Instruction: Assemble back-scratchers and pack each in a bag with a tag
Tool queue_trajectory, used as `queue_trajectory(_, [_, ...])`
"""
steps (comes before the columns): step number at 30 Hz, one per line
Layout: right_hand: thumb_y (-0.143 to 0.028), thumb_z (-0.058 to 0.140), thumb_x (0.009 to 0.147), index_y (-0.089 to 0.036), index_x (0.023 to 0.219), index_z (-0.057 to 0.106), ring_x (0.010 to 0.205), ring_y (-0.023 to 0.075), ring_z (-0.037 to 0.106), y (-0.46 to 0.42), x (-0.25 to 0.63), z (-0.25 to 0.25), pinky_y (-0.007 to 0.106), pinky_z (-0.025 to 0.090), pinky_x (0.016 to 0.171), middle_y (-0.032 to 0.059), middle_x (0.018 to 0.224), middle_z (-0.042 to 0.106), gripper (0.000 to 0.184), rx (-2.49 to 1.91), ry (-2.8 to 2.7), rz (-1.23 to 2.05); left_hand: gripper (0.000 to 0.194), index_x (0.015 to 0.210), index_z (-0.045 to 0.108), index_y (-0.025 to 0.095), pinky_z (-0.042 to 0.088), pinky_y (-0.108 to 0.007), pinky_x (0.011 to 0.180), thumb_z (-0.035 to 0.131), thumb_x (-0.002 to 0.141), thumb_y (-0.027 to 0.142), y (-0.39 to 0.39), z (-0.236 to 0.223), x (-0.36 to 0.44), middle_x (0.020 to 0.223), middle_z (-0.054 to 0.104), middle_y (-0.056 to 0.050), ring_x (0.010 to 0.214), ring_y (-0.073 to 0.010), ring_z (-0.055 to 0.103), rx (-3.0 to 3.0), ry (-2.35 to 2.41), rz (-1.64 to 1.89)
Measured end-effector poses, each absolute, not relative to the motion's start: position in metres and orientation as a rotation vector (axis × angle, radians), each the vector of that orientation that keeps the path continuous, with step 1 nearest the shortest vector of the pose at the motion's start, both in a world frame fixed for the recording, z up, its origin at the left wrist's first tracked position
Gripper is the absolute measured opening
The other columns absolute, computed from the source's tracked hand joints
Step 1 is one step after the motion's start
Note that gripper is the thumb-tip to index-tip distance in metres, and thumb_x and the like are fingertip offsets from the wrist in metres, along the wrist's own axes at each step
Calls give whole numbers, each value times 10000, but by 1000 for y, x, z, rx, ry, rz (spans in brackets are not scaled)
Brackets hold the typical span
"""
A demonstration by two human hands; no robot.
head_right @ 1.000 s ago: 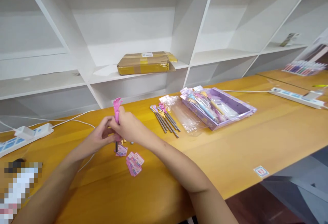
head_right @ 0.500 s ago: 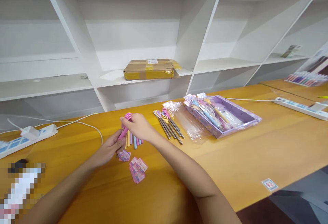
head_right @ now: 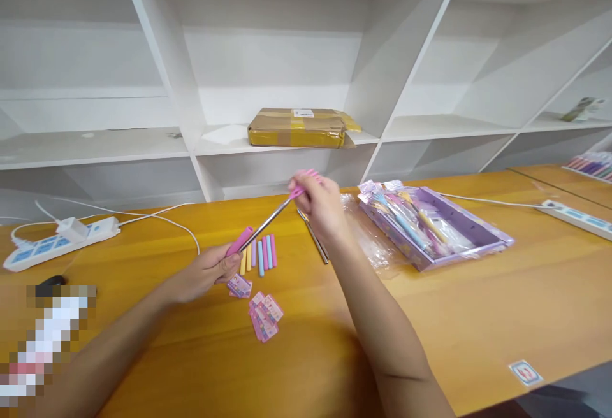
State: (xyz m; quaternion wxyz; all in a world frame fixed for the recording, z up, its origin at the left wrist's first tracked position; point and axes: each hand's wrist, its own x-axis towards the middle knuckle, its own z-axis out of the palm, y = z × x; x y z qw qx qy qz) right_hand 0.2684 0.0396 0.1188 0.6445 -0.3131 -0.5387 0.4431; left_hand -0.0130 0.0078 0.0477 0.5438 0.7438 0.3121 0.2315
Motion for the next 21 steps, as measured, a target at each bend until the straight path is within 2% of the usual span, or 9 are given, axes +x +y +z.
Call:
queue_trajectory(4, [-483, 739, 878, -249, 711, 523, 427, 85, 90, 40, 293, 131, 289, 108, 416, -102, 496, 278, 360, -611, -1032, 912, 457, 1292, 704, 257, 341, -248, 628, 439, 1087, 568, 14, 72, -34, 703, 385, 44, 653, -155, 368, 2022, 911, 523])
queue_trajectory(7, [-463, 731, 884, -253, 730, 522, 408, 84, 64, 37, 298, 135, 292, 117, 394, -113, 490, 261, 333, -557, -987, 965, 518, 1469, 648, 289, 368, -238, 677, 415, 1096, 563, 19, 83, -49, 730, 455, 43, 692, -155, 430, 2163, 1030, 520])
queue_trajectory(10, [-447, 714, 916, -253, 733, 523, 389, 86, 74, 33, 288, 134, 272, 162, 385, -125, 466, 212, 328, -504, -959, 1076, 531, 1551, 584, 324, 382, -240, 707, 380, 1113, 545, 18, 90, -59, 773, 523, 38, 709, -153, 466, 2312, 1107, 502])
queue_trajectory(16, [-304, 665, 963, -221, 716, 516, 366, 60, 83, 35, 257, 118, 203, 208, 373, -135, 458, 210, 299, -256, -791, 1464, 515, 1512, 614, 311, 364, -246, 662, 354, 1128, 535, -2, 109, -63, 734, 492, 42, 643, -140, 444, 2450, 1158, 424])
queue_trajectory(21, [-264, 609, 981, -205, 733, 557, 351, 52, 116, 41, 240, 106, 192, 226, 380, -135, 450, 221, 260, -223, -731, 1577, 453, 1359, 685, 285, 375, -261, 663, 387, 1125, 534, -11, 120, -63, 777, 572, 34, 670, -141, 501, 2473, 1148, 357])
